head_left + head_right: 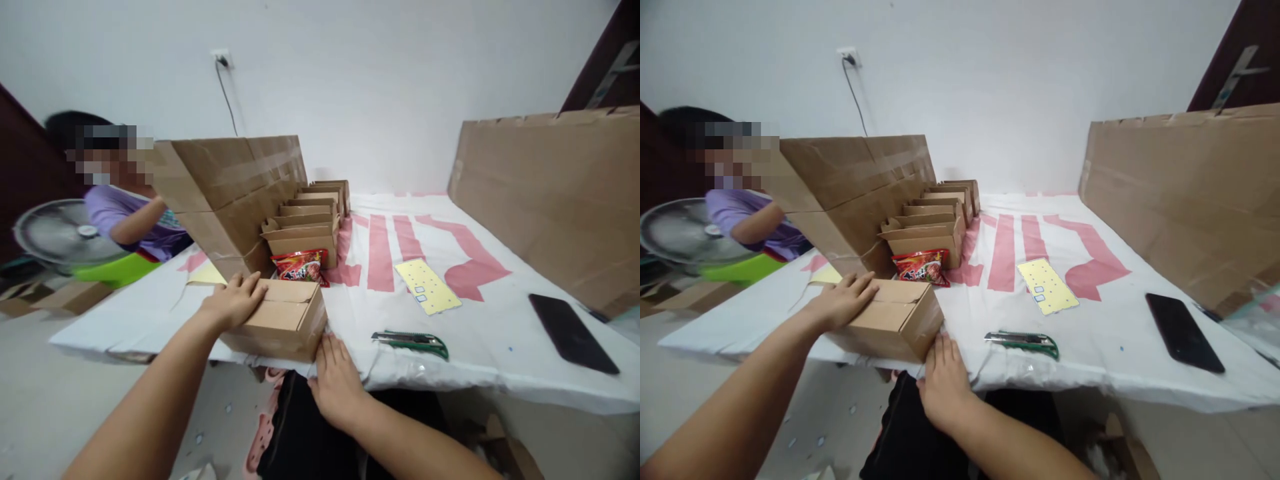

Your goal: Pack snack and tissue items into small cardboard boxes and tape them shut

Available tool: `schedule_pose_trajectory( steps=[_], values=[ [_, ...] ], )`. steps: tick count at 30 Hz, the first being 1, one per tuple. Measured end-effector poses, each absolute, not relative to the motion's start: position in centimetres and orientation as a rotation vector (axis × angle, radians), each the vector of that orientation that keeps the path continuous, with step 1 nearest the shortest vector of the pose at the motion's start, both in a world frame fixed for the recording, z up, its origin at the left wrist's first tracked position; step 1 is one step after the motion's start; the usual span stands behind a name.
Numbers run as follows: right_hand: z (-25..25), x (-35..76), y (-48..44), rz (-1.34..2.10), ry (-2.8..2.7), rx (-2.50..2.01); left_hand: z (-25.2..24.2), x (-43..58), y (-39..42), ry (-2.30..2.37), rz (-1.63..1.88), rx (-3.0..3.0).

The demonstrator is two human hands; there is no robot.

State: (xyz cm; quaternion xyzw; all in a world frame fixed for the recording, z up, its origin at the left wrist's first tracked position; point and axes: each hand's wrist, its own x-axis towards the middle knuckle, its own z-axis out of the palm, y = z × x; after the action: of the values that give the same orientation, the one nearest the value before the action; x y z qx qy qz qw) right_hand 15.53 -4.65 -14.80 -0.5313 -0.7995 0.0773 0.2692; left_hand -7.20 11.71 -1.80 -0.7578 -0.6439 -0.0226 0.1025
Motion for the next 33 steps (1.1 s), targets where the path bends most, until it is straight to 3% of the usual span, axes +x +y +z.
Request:
schedule_pose_trajectory(
  steps=[7,14,25,29,33],
  values=[
    [-12.6,21.2,-11.2,0.323,-2.282,-1.149,-1.9,-5.0,10.3,-1.952,-0.029,-2.268],
    [-12.5,31.2,-12.6,-0.095,-2.049,-1.565,-1.0,0.9,7.0,-1.893,0.001,-2.331],
    [-13.1,36.3,-14.8,-0.011,-2.02,-1.47,1.7,5.6,3.9,-1.83,0.153,-2.363],
    [-16.0,38.3,-16.2,-0.045,-1.948,-1.481,1.3,5.3,4.0,-1.731,0.183,-2.38],
    [-23.4,41.5,-18.6,0.009,-1.767,-1.72,1.4,5.3,4.0,-1.683,0.222,-2.432]
  ],
)
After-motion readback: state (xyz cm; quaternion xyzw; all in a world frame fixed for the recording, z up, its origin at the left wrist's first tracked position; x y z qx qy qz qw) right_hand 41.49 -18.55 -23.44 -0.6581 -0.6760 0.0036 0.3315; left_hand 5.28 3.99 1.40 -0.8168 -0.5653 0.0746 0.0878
